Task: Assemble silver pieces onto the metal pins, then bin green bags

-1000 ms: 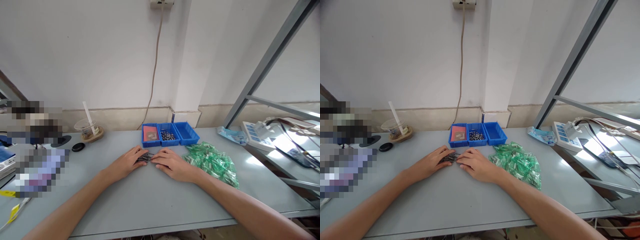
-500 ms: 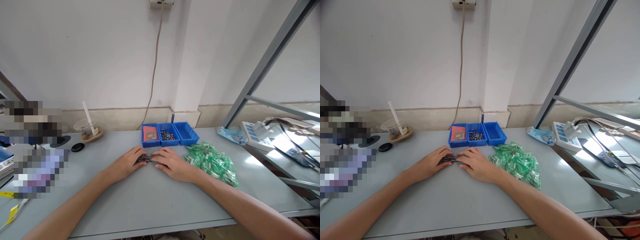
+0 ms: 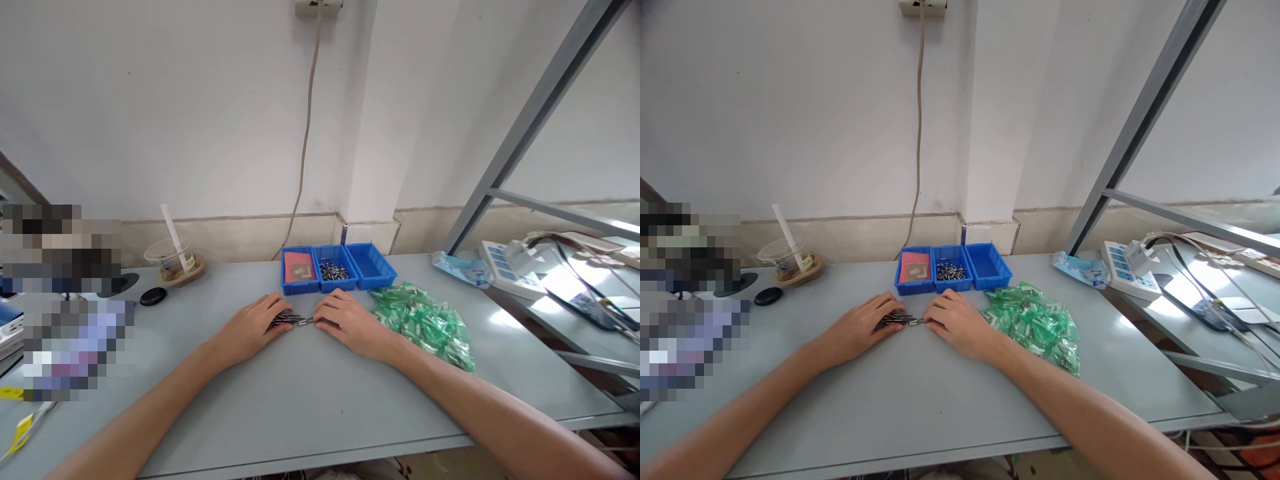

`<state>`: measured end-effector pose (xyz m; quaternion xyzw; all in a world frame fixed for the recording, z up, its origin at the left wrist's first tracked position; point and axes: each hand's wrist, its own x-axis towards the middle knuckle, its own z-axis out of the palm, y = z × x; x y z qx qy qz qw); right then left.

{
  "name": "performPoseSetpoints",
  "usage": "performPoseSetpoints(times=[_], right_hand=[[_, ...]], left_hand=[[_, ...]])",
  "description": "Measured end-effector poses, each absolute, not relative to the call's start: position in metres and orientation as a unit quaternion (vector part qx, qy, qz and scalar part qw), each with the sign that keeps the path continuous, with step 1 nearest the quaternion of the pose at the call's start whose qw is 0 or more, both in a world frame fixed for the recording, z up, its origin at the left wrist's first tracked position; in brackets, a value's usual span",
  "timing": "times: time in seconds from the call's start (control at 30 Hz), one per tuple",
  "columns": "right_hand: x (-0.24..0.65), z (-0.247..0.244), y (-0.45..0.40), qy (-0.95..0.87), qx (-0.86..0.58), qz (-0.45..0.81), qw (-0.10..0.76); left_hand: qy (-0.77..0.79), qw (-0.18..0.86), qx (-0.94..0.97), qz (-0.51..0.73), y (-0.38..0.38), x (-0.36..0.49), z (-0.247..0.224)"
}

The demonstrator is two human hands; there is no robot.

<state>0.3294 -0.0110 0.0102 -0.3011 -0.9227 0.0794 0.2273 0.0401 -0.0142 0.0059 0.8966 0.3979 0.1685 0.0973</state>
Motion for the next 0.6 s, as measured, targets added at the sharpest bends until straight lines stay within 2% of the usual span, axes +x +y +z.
performPoseSetpoints(times=[0.2,0.6], right_hand=[[0.325,0.005,-0.009,-0.911,-0.339,0.078,0.223],[0.314,0.006,-0.013,-0.879,-0.397,0.154,0.214]], left_hand=[[0.391,0.102,0.901,0.157,-0.013,0.041,0.005],[0.377,0.126,0.901,0.173,-0.015,0.052,0.005]])
